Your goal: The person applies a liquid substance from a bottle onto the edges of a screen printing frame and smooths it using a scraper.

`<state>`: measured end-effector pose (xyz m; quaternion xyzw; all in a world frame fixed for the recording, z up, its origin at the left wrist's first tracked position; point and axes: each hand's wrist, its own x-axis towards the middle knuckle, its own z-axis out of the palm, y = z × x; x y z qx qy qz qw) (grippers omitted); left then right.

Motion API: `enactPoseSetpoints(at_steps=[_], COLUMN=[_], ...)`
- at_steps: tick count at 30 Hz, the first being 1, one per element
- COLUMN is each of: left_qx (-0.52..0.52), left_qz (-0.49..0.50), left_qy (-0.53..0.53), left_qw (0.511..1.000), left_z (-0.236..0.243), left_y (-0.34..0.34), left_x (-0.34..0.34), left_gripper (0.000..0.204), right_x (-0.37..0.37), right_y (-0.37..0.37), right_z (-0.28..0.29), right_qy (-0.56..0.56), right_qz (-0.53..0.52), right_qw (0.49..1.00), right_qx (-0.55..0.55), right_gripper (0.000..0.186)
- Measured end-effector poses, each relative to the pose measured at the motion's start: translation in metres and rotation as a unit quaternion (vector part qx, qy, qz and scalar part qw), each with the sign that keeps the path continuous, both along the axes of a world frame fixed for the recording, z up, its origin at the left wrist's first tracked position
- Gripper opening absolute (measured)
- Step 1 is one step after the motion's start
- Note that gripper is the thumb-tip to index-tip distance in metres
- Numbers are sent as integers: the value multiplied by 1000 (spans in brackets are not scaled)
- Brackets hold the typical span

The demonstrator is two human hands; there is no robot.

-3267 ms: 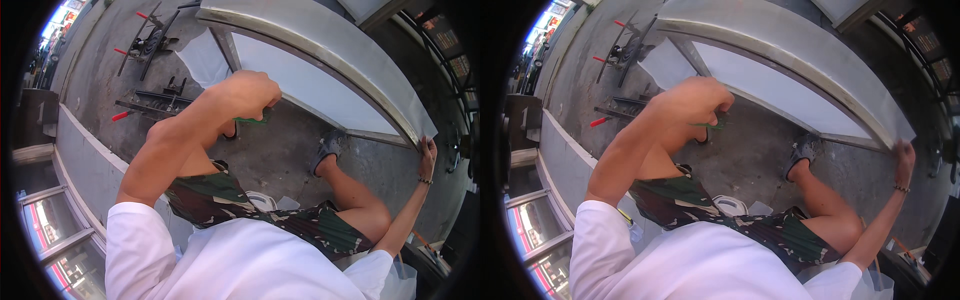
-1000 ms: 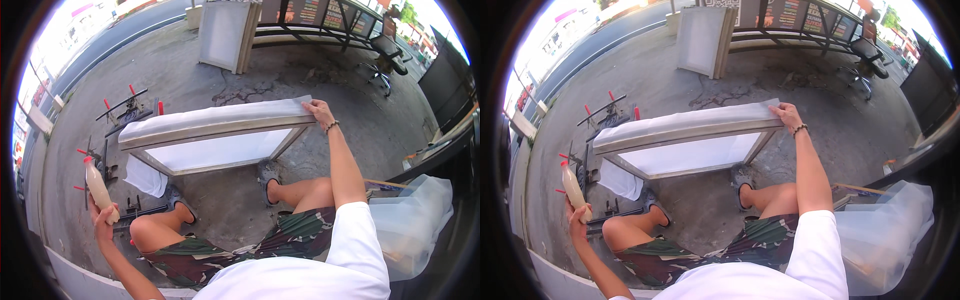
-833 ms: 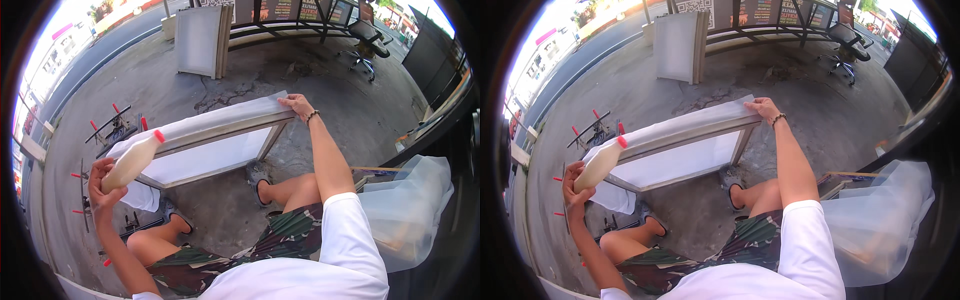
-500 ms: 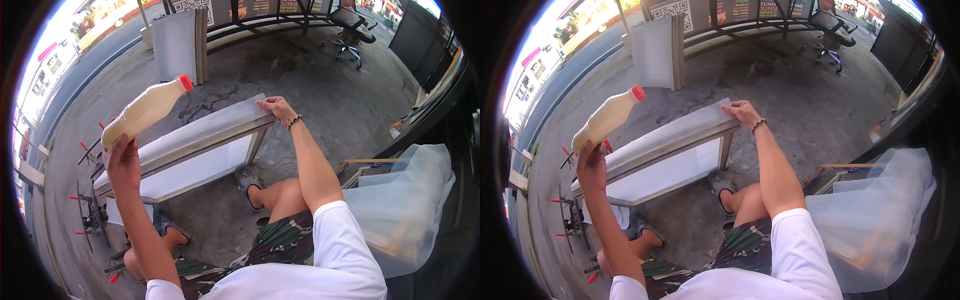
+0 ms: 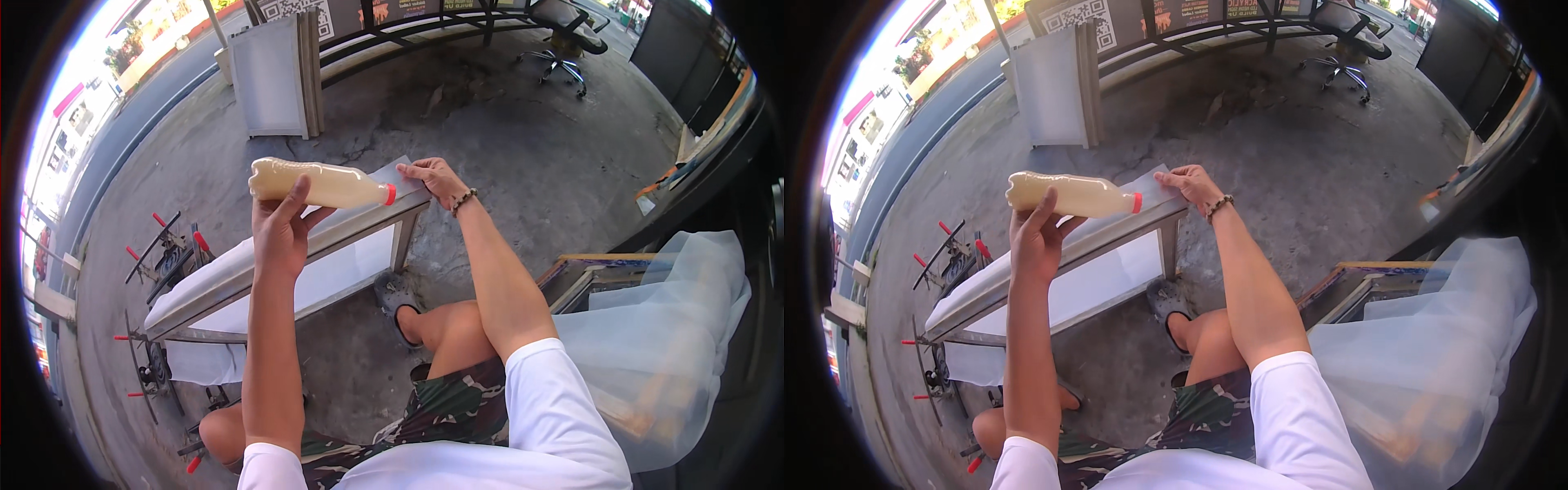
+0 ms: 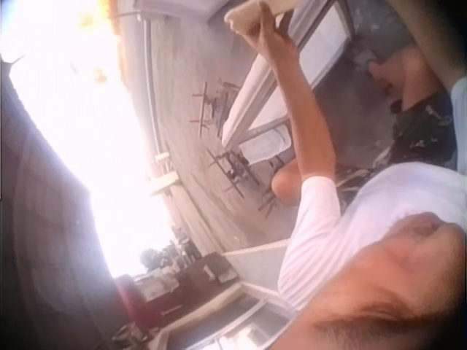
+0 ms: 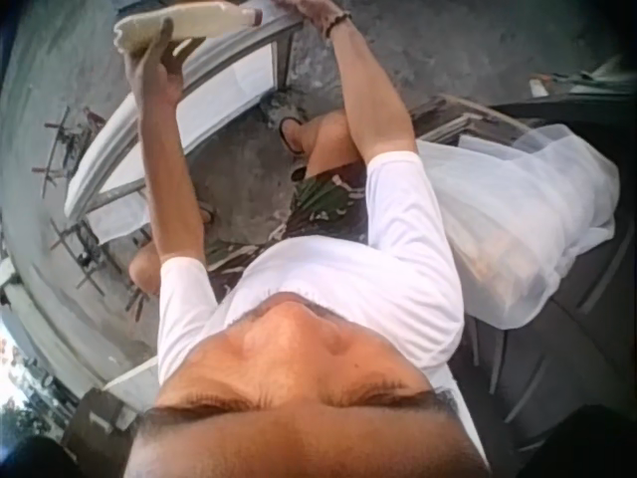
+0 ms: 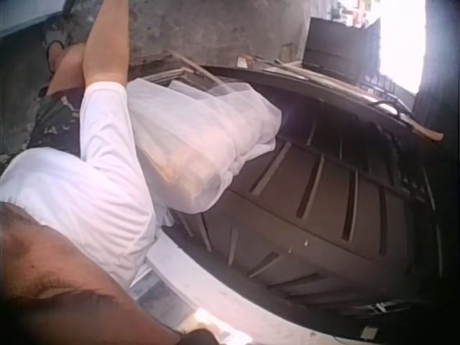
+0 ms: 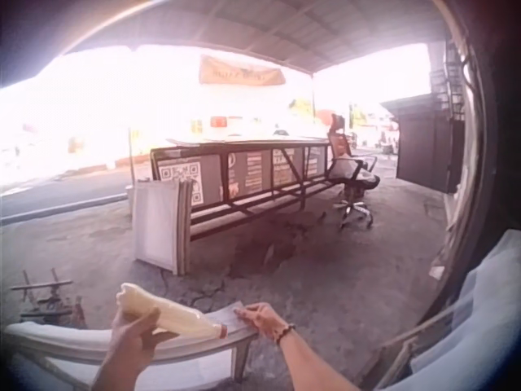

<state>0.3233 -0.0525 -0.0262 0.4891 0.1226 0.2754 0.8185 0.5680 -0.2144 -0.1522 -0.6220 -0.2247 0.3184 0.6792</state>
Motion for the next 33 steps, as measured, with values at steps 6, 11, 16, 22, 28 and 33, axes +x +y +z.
enactPoseSetpoints(at_steps=[6, 11, 16, 22, 28, 33], left_qx=[238, 344, 372, 386, 362, 363], left_qz=[2, 20, 22, 43, 40, 36], left_qy=[-37, -35, -20, -14, -3, 5], left_qw=[970, 938, 928, 921, 931, 931], left_z=[11, 14, 5, -1, -5, -9], left_y=[-25, -39, -36, -38, -35, -33], left_x=[41, 69, 83, 94, 100, 102], left_gripper=[56, 60, 64, 66, 67, 68], right_x=[-1, 7, 17, 22, 19, 13], right_y=[3, 7, 18, 23, 21, 18], right_z=[-1, -15, -35, -41, -38, -32], right_qy=[59, 92, 94, 106, 118, 155], right_qz=[14, 21, 9, 2, 16, 10], right_qw=[998, 993, 993, 990, 989, 983], right_qx=[26, 75, 75, 89, 91, 93], right_gripper=[26, 24, 16, 19, 23, 23])
